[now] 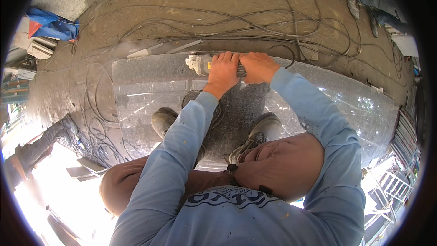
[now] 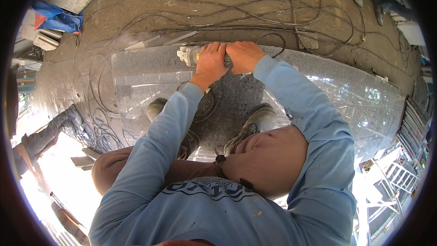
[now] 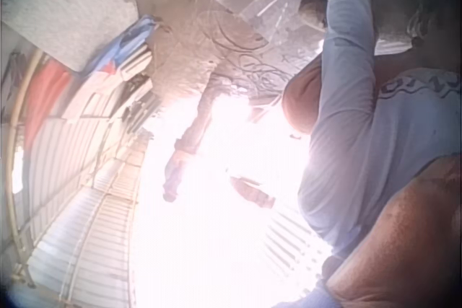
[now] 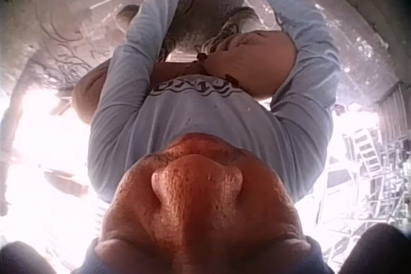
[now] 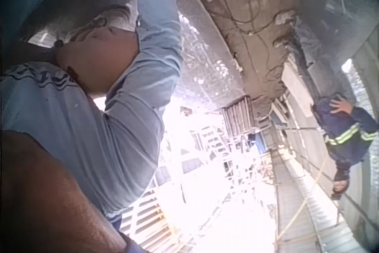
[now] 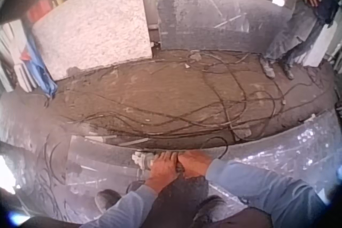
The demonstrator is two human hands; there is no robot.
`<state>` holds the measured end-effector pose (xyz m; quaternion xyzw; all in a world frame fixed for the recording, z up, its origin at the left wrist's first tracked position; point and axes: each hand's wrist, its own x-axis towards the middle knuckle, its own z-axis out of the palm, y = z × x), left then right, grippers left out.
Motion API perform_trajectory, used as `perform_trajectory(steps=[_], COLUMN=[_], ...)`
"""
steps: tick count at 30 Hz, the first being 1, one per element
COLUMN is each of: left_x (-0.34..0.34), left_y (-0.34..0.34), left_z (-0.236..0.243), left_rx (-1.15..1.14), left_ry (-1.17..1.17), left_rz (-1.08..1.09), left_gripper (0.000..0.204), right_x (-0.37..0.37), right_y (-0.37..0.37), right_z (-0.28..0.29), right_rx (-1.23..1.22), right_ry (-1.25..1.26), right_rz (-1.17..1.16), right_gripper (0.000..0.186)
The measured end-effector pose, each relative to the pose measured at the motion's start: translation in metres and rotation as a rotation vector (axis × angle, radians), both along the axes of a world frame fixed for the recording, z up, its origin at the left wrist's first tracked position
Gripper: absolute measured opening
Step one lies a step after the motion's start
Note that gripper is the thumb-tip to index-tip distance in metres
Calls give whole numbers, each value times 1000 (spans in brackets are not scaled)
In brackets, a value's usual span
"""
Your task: The person uses an angle grinder to smooth the surface of a large stone slab. They hold the tool with both hands and move it along the slab's edge and face, generating dust as they work.
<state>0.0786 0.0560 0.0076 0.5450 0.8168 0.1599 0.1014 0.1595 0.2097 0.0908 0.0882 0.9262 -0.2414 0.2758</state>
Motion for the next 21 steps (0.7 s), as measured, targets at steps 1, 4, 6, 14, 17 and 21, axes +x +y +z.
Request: perform_trajectory(steps=[1, 4, 6, 14, 17, 21], left_x=[-1, -4, -6, -19, -21, -16], left_y=[-1, -4, -6, -14, -13, -12], left_z=[-1, -4, -4, -12, -10, -7], left_rx=[-11, 27, 26, -39, -55, -28], left_ry=[1, 22, 17, -9, -19, -17], left_rz=[2, 10, 12, 15, 9, 18], left_gripper=[67, 56, 56, 66, 64, 64], right_x=[-1, -5, -6, -18, -21, -17], right_y=[-2, -5, -6, -13, -12, -10], right_z=[0, -5, -10, -18, -17, -15], right_rx=[-1, -4, -10, -22, -33, -39], right_ry=[-3, 0, 6, -3, -25, -20], right_rz=[2, 1, 0, 11, 7, 11], right_gripper=[49, 48, 48, 47, 46, 46])
